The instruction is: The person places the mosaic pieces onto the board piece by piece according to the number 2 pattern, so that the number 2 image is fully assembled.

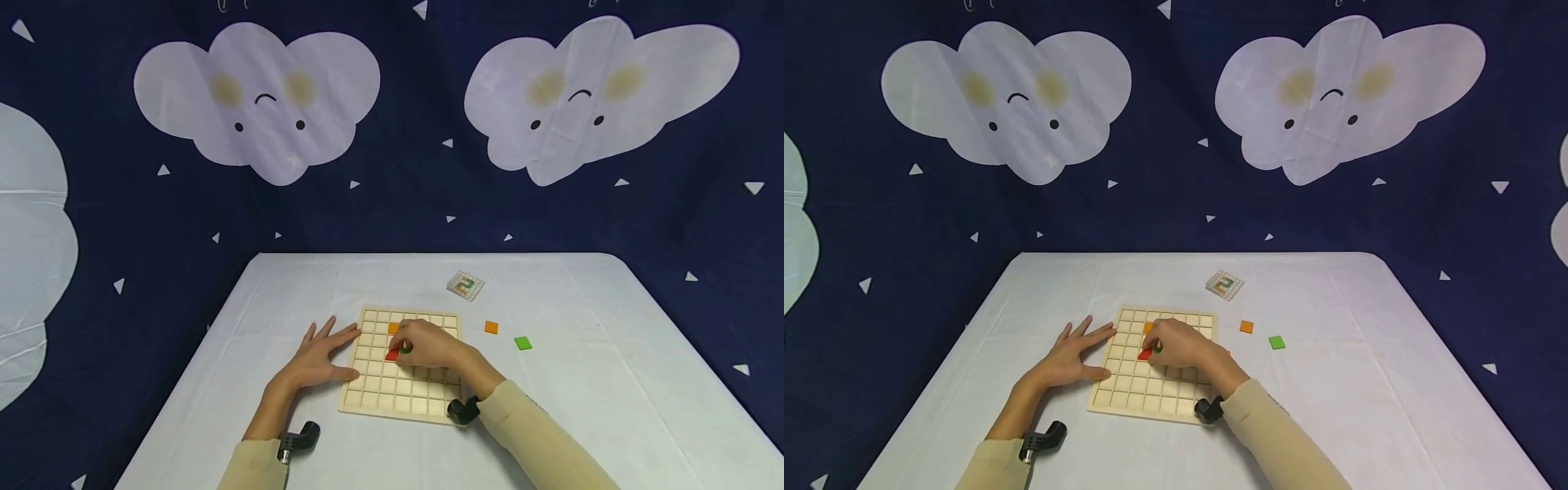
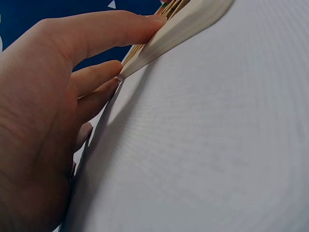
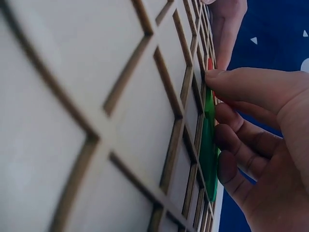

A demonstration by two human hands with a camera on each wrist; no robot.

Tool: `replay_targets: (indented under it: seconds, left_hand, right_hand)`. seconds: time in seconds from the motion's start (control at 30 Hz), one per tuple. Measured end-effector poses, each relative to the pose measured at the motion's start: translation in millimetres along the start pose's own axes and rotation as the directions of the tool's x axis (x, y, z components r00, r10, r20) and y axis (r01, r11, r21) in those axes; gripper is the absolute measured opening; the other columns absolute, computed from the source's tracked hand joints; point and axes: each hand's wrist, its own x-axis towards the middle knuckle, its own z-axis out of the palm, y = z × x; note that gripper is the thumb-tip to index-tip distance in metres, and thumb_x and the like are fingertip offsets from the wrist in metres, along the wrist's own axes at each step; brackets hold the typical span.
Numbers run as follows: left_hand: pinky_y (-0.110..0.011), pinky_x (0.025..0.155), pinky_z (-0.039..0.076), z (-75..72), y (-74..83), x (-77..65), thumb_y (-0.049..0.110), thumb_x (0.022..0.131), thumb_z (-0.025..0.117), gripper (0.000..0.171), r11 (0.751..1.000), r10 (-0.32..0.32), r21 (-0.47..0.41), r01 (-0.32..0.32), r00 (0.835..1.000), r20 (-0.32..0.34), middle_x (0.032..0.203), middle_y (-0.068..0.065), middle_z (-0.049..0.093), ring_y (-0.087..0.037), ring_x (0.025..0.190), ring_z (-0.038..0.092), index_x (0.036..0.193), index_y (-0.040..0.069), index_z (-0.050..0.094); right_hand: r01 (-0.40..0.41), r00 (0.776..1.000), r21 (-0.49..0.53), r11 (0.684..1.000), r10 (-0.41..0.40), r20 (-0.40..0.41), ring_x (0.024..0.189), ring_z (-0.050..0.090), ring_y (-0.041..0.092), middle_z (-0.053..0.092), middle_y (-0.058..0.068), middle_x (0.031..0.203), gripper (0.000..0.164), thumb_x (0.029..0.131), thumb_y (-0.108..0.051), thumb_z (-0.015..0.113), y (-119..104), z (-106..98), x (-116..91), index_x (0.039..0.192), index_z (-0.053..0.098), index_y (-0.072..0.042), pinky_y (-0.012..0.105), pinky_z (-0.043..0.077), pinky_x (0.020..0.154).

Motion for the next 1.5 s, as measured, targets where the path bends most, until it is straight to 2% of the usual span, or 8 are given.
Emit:
replay_targets:
  seconds: [0.27,0.47,0.67,1.03,1.33,1.5]
  left_hand:
    - [-0.047,0.115,-0.008,0.9,1.3,2.7,0.059,0.067,0.074,0.085,1.000,-0.006,0.005,0.006,1.000,-0.003,0.149,0.017,0.034,-0.021,0.146,0.006,0.143,0.033,0.048]
    - [-0.048,0.115,-0.008,0.9,1.8,0.5,0.057,0.067,0.075,0.084,1.000,-0.020,0.005,0.020,1.000,-0.001,0.149,0.017,0.034,-0.021,0.146,0.005,0.143,0.032,0.048]
    - [-0.048,0.115,-0.008,0.4,2.5,0.0,0.057,0.067,0.075,0.085,1.000,-0.023,0.004,0.023,1.000,-0.002,0.149,0.017,0.033,-0.021,0.146,0.005,0.143,0.033,0.047]
    - [-0.048,0.115,-0.008,-1.1,3.5,-0.7,0.058,0.067,0.075,0.086,1.000,-0.021,0.010,0.021,1.000,0.005,0.150,0.016,0.034,-0.023,0.146,0.006,0.144,0.031,0.047]
    - [-0.048,0.115,-0.008,0.9,1.6,0.0,0.060,0.067,0.075,0.087,1.000,-0.016,0.002,0.016,1.000,0.002,0.150,0.016,0.033,-0.021,0.146,0.005,0.144,0.032,0.046]
    - [-0.047,0.115,-0.008,0.7,2.5,0.4,0.060,0.067,0.075,0.087,1.000,-0.019,0.007,0.019,1.000,0.006,0.150,0.017,0.032,-0.021,0.146,0.005,0.144,0.032,0.046]
  right_hand:
    - [-0.011,0.999,0.110,0.994,0.015,-0.034,0.076,0.056,0.008,0.062,-0.003,0.096,0.027,0.085,-0.018,0.074,10,-13,-15,0.111,0.072,-0.011,0.024,0.051,0.067]
    - [-0.058,0.997,0.134,0.989,0.063,-0.033,0.078,0.057,0.007,0.062,-0.004,0.098,0.030,0.085,-0.023,0.074,22,-21,-25,0.112,0.072,-0.012,0.025,0.052,0.068]
    - [-0.066,0.996,0.106,0.992,0.071,-0.047,0.078,0.056,0.007,0.062,-0.008,0.100,0.028,0.087,-0.024,0.073,28,-25,-34,0.112,0.072,-0.013,0.026,0.051,0.068]
    - [-0.106,0.991,0.090,0.990,0.113,-0.076,0.076,0.055,0.008,0.063,-0.007,0.097,0.026,0.087,-0.022,0.072,35,-29,-48,0.112,0.072,-0.014,0.027,0.050,0.066]
    - [-0.114,0.985,0.108,0.988,0.126,-0.116,0.076,0.054,0.009,0.061,-0.007,0.092,0.026,0.085,-0.022,0.074,40,-34,-61,0.109,0.073,-0.013,0.028,0.049,0.065]
    - [-0.131,0.981,0.082,0.988,0.141,-0.130,0.077,0.055,0.010,0.061,-0.007,0.091,0.026,0.084,-0.022,0.074,47,-35,-70,0.109,0.073,-0.014,0.027,0.049,0.065]
